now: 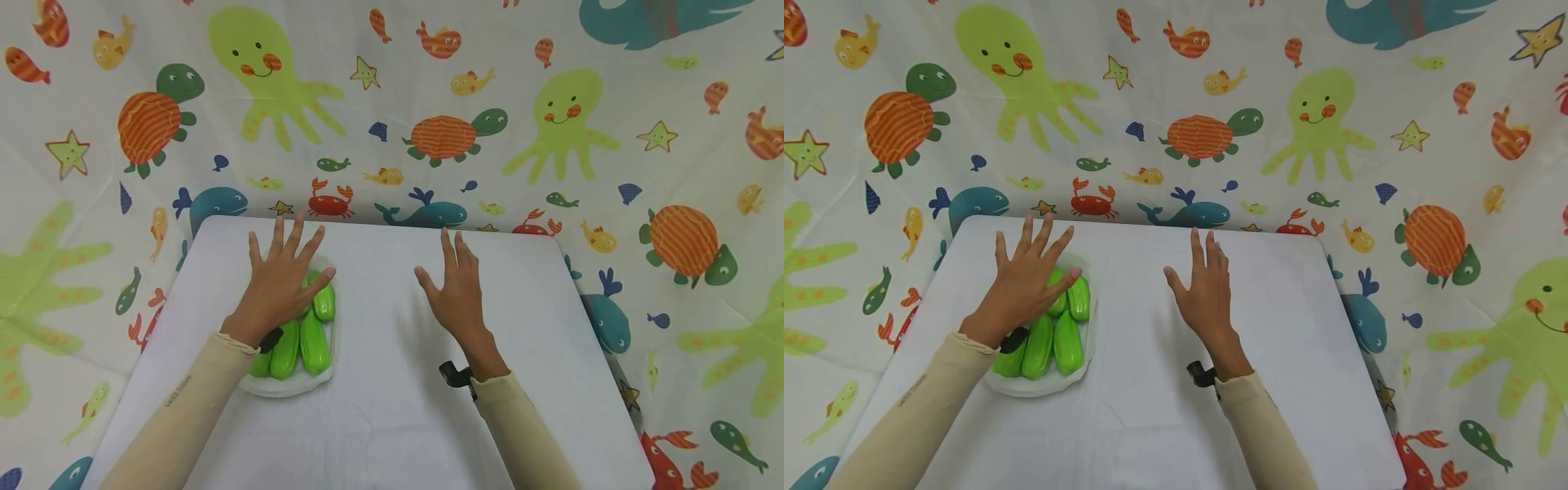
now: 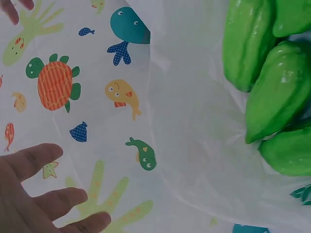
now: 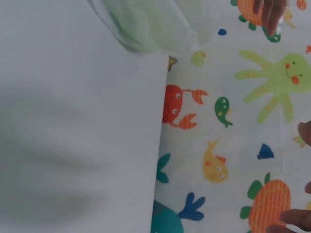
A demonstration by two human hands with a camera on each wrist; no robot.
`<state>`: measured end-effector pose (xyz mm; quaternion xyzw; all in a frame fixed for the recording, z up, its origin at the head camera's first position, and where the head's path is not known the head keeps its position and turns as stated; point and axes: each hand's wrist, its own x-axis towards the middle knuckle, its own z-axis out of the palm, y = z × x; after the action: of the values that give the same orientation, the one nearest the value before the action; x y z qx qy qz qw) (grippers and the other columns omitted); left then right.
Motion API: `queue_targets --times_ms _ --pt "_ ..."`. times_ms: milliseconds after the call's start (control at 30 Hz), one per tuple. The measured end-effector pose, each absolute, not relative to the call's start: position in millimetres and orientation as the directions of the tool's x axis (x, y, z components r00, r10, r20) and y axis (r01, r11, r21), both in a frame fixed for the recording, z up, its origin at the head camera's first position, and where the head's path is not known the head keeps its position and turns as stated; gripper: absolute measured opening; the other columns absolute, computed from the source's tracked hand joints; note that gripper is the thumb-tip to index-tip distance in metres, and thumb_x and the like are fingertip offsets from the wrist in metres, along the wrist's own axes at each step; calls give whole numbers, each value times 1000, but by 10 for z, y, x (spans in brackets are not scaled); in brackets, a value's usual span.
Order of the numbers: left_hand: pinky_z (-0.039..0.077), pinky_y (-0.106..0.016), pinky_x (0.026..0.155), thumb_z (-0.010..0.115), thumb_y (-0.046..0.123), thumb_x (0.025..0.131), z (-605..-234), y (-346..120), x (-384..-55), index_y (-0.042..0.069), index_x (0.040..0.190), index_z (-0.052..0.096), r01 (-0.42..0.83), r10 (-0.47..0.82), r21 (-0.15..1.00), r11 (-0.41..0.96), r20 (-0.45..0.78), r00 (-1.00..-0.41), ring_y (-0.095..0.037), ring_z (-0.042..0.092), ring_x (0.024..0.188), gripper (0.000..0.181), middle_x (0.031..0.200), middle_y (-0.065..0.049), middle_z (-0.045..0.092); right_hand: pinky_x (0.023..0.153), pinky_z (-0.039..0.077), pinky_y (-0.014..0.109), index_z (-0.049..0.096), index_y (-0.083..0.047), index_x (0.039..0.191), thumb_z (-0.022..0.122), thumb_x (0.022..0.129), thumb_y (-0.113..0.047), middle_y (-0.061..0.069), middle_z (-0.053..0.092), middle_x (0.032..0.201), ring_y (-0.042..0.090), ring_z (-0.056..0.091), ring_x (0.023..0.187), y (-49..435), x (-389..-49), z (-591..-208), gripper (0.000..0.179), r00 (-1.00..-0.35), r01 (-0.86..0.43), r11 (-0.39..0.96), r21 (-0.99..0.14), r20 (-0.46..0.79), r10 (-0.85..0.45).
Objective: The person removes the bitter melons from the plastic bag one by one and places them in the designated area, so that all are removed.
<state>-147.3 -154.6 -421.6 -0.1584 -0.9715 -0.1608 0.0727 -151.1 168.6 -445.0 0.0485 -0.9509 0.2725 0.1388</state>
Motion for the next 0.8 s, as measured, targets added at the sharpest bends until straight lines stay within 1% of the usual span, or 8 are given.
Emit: queue_targets --times_ms 100,133,233,333,467,567,667,800 --pt "4 -86 122 59 49 104 -4266 -1638 -1432 17 165 41 322 261 342 883 214 -941 -52 19 162 71 176 -24 22 120 45 63 29 -22 170 72 100 -40 13 36 173 37 41 151 1577 -1484 -4528 84 -944 -225 785 -578 330 -27" --pt "7 -86 122 61 47 104 -4283 -1673 -1414 16 163 45 318 250 362 876 222 -942 -52 24 160 68 174 -25 27 120 45 62 31 -21 169 73 100 -39 12 39 171 36 44 150 1534 -1473 -4553 82 -941 -240 766 -596 338 -32" --pt "12 -86 121 65 42 103 -4339 -1771 -1368 14 158 51 303 225 431 850 223 -949 -52 31 157 64 171 -25 34 120 47 59 39 -19 166 75 99 -36 8 47 166 33 49 147 1406 -1432 -4613 78 -934 -272 714 -645 355 -36" --pt "15 -85 120 68 38 101 -4388 -1867 -1316 13 156 54 280 197 521 806 210 -958 -51 33 155 61 170 -26 36 115 52 56 44 -21 163 77 98 -33 7 54 161 32 56 141 1276 -1385 -4662 74 -936 -287 656 -698 351 -36" --pt "20 -84 120 70 33 101 -4479 -1993 -1251 13 154 56 249 168 603 758 190 -967 -53 35 154 59 169 -27 37 107 59 51 47 -21 162 79 96 -28 8 58 155 32 63 133 1111 -1334 -4719 73 -939 -295 598 -745 342 -36" --pt "25 -84 118 72 30 100 -4578 -2113 -1183 12 154 56 220 139 636 739 176 -975 -57 36 152 59 168 -29 36 107 60 48 47 -20 161 80 96 -28 8 59 154 31 64 132 982 -1303 -4754 73 -942 -301 573 -762 330 -57" --pt "28 -86 115 74 27 99 -4666 -2228 -1105 12 155 55 171 99 658 733 145 -984 -60 33 152 62 170 -29 33 109 60 45 48 -21 161 80 95 -29 6 60 154 28 64 134 852 -1269 -4774 74 -943 -312 558 -769 320 -87" --pt "27 -87 113 73 24 99 -4767 -2348 -1018 14 158 51 88 41 676 732 86 -995 -62 28 153 64 172 -28 27 111 58 42 47 -23 161 80 96 -30 3 58 156 26 60 138 679 -1233 -4792 74 -943 -328 543 -773 304 -136"
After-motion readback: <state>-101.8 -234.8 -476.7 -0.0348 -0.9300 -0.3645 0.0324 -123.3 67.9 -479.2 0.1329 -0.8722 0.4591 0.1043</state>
